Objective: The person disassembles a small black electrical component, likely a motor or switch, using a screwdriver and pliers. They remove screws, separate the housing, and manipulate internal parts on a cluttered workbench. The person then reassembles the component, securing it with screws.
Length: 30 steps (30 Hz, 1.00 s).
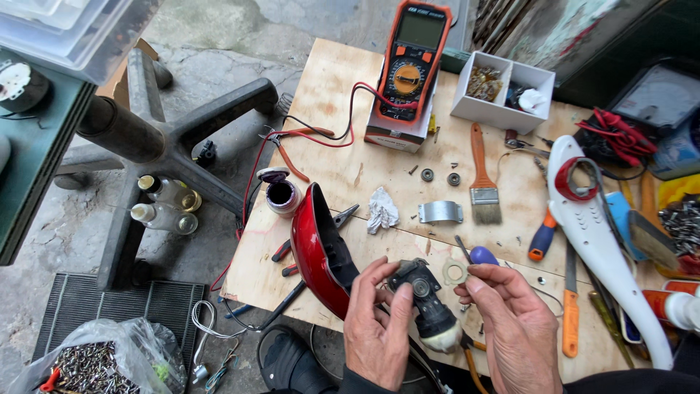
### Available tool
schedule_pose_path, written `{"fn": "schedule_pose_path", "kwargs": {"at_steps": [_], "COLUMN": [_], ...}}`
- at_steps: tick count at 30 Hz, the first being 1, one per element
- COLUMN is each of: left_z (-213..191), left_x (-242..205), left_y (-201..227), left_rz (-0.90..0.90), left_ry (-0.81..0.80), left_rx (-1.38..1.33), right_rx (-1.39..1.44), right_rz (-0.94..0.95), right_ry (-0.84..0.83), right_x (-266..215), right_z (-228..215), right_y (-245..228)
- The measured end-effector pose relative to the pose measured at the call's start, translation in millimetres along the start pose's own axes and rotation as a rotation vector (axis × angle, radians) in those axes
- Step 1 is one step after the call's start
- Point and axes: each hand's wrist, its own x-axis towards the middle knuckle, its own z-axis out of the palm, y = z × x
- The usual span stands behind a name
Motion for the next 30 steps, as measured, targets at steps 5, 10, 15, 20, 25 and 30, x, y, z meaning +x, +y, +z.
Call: {"fn": "schedule_pose_path", "kwargs": {"at_steps": [5,10,15,20,25,30], "left_z": [-10,-12,-12,-11,-17,-17], "left_x": [-15,-28,-32,-33,-36,-39], "left_y": [28,37,20,16,20,22], "left_rz": [0.013,-0.150,-0.407,-0.613,-0.676,-0.730], "left_ry": [-0.113,-0.329,-0.288,-0.184,-0.140,-0.212], "left_rx": [-0.144,-0.372,-0.676,-0.814,-0.851,-0.836], "right_rx": [-0.130,-0.325,-0.404,-0.361,-0.299,-0.201], "right_rz": [-0.001,-0.026,-0.121,-0.037,0.041,-0.015], "right_ry": [-0.113,-0.174,-0.352,-0.347,-0.407,-0.479], "right_x": [-21,-41,-48,-57,-56,-46], "right_z": [-10,-19,-34,-30,-38,-44], "right_y": [-25,-45,-40,-44,-35,-20]}}
